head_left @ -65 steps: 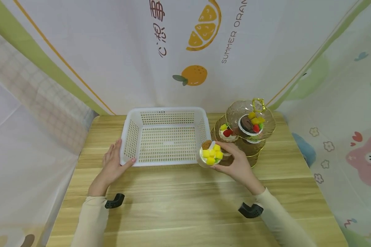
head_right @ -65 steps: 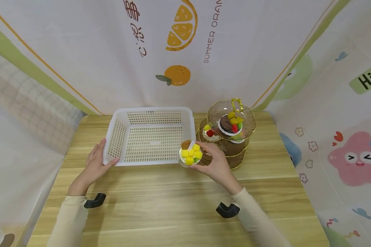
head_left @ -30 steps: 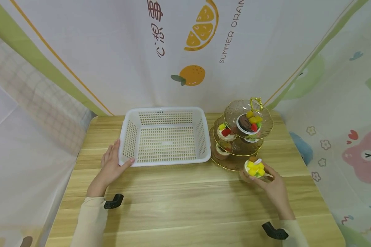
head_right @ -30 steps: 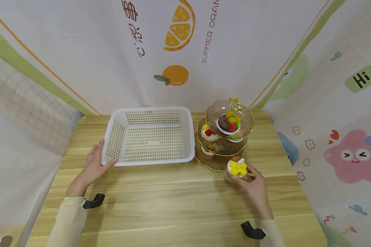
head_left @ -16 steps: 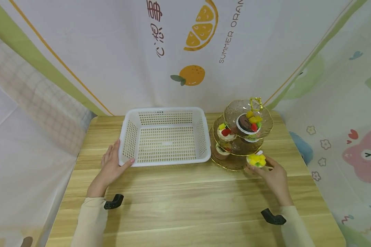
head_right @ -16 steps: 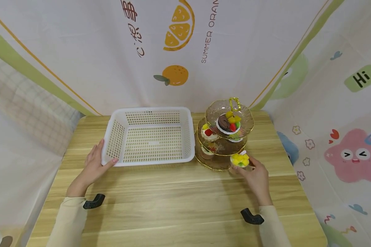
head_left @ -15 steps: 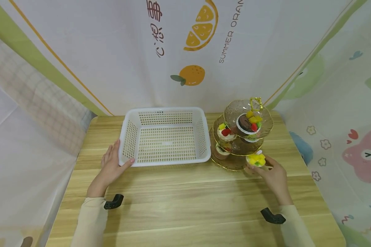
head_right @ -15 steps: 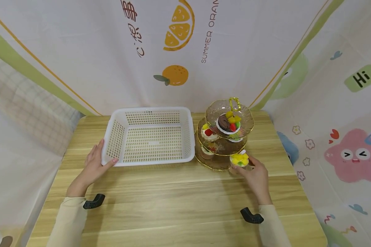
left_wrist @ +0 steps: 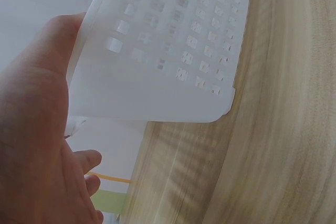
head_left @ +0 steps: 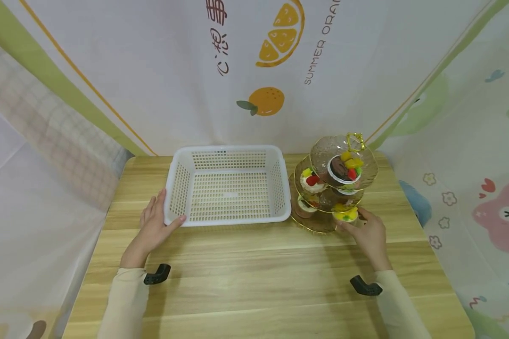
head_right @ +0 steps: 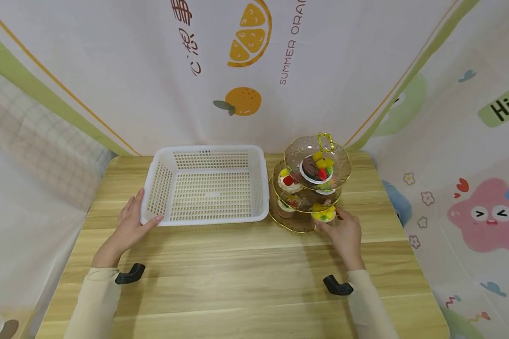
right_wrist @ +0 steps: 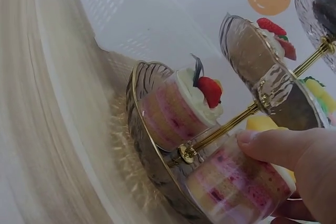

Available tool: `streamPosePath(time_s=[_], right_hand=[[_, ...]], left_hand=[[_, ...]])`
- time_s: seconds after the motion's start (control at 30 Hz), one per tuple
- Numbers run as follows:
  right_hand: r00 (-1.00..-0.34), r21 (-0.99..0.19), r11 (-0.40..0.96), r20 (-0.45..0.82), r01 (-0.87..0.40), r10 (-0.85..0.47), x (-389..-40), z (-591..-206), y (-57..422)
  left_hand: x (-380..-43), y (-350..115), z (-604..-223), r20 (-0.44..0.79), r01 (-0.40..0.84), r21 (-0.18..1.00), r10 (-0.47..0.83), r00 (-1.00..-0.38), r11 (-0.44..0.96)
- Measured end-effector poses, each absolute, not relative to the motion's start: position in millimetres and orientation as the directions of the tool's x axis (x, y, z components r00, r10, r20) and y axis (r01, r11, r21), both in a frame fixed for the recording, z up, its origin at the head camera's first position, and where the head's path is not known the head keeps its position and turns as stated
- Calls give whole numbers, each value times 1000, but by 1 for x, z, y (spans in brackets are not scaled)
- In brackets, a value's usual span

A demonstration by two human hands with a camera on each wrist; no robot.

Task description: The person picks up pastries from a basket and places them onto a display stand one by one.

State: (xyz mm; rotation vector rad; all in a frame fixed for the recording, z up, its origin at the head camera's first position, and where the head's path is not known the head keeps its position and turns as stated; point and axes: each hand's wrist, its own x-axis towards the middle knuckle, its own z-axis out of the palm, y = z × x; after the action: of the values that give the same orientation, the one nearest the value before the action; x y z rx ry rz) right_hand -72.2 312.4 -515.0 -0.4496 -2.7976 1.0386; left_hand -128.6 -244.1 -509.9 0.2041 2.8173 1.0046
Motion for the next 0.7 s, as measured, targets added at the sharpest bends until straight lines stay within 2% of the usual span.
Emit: streamPosePath(time_s=[0.2, 0.47, 0.7], right_hand=[[-948, -663, 729, 93, 168, 303, -82, -524, 312], [-936, -690, 698, 89, 188, 341, -93, -531, 309], [-927, -773, 616, 107, 149, 359, -98, -542, 311]], left_hand=[[-130, -245, -511, -83, 79, 637, 169, -982, 767], [-130, -244, -511, -81, 79, 638, 169, -982, 766], [-130, -244, -511, -84, 72, 646, 164, -983, 760]])
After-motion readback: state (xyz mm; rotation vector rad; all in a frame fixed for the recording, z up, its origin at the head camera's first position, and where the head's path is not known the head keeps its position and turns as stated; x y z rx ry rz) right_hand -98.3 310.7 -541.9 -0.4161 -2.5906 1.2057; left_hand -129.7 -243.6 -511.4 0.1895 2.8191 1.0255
